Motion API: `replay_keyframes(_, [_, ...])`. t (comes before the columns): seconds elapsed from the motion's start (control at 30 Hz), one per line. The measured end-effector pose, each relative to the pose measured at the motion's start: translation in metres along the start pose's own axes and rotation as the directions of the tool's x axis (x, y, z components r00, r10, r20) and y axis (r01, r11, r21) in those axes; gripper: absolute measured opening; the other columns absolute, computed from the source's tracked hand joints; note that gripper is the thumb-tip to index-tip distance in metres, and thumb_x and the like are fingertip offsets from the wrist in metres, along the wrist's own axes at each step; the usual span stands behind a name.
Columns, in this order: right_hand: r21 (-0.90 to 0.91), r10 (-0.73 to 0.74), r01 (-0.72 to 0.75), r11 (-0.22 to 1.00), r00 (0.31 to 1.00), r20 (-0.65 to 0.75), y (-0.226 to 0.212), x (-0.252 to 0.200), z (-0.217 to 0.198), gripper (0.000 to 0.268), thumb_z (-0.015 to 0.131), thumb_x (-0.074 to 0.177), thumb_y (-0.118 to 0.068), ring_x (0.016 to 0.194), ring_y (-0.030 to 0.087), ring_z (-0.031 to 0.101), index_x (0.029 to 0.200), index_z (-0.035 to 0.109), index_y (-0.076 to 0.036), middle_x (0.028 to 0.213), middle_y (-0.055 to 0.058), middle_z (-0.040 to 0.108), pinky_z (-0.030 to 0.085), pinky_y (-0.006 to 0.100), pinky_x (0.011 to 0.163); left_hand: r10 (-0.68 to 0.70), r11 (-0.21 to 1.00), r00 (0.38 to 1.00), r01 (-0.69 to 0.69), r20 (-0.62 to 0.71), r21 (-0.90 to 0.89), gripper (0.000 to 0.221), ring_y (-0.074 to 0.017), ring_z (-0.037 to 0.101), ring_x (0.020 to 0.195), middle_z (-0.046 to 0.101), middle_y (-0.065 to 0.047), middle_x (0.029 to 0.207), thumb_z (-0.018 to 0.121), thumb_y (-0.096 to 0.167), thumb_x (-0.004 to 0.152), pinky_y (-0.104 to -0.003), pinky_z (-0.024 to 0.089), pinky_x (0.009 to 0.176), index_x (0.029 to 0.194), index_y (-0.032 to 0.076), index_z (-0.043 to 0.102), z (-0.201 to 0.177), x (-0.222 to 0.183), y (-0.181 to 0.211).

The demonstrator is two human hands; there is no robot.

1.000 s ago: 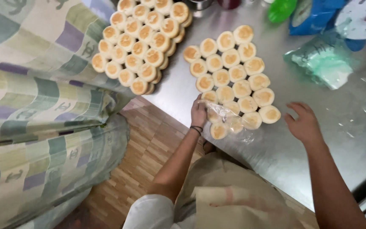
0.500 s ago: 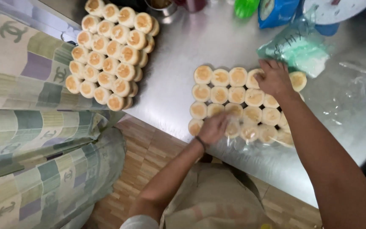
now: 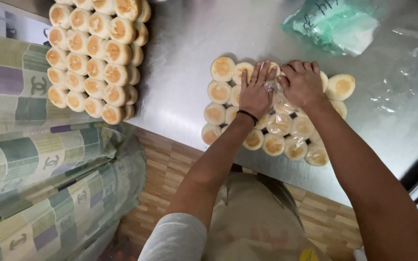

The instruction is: The person places several batches of bread rolls into clear plastic bags by hand and places the filled bags onto metal trays.

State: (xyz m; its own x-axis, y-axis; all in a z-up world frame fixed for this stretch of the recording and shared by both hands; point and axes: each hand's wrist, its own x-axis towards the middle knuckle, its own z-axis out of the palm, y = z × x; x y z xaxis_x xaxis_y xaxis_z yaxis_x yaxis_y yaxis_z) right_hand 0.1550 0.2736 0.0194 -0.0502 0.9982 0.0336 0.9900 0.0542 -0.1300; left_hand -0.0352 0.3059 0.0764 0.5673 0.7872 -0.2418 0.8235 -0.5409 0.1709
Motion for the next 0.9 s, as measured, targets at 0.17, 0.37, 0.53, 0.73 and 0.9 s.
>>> replay_keyframes(0.17, [0.005,0.087,-0.086,0.996,0.996,-0.033,-0.007,-0.022,-0.013,0.04,0.058,0.104,-0.05,0.113,0.031,0.063,0.132,0.072,-0.025,0.123,0.003,0.065,0.034,0.048,0.105,0.042,0.996,0.997,-0.046,0.063,0.073,0.06,-0.0222,0.002,0.162,0.005,0.003,0.175,0.036,0.041,0.112,-0.057,-0.002,0.128,0.167,0.032,0.015,0.005,0.002,0.001])
replay_keyframes(0.37, [0.007,0.264,-0.264,0.964,0.964,0.003,-0.003,-0.056,-0.015,0.044,0.053,0.111,-0.053,0.116,0.036,0.062,0.133,0.072,-0.02,0.126,0.01,0.065,0.029,0.052,0.107,0.042,0.994,0.997,-0.048,0.068,0.094,0.058,-0.0215,-0.003,0.161,0.0,0.003,0.175,0.029,0.042,0.113,-0.057,-0.004,0.128,0.168,0.031,0.014,0.007,0.002,0.003])
replay_keyframes(0.53, [0.02,0.369,-0.37,0.929,0.929,0.033,-0.005,-0.088,-0.031,0.048,0.053,0.114,-0.05,0.129,0.043,0.052,0.141,0.067,-0.014,0.138,0.018,0.059,0.02,0.057,0.112,0.046,0.993,0.998,-0.049,0.033,0.111,0.06,-0.0209,-0.001,0.161,0.003,0.002,0.175,0.034,0.041,0.113,-0.058,-0.003,0.128,0.168,0.031,0.014,0.027,0.003,-0.005])
replay_keyframes(0.73, [0.223,-0.111,0.177,0.958,0.953,-0.28,-0.044,-0.121,-0.068,0.03,0.073,0.077,-0.019,0.133,0.041,0.053,0.105,0.073,-0.008,0.128,0.014,0.065,0.035,0.06,0.109,-0.214,0.104,0.937,-0.258,-0.275,-0.96,0.048,-0.0281,0.056,0.137,0.065,-0.019,0.137,0.042,-0.006,0.094,-0.046,0.036,0.123,0.135,0.002,0.065,-0.001,-0.058,-0.025])
replay_keyframes(0.9, [0.159,-0.127,0.152,0.976,0.98,-0.156,-0.038,-0.147,-0.064,0.026,0.065,0.093,-0.034,0.141,0.025,0.048,0.115,0.073,-0.022,0.141,-0.002,0.063,0.03,0.055,0.113,-0.287,0.681,0.796,-0.221,-0.532,-0.698,0.041,-0.0353,0.052,0.138,0.06,-0.021,0.144,0.039,0.014,0.108,-0.048,0.03,0.123,0.141,0.002,0.061,0.033,-0.147,-0.029])
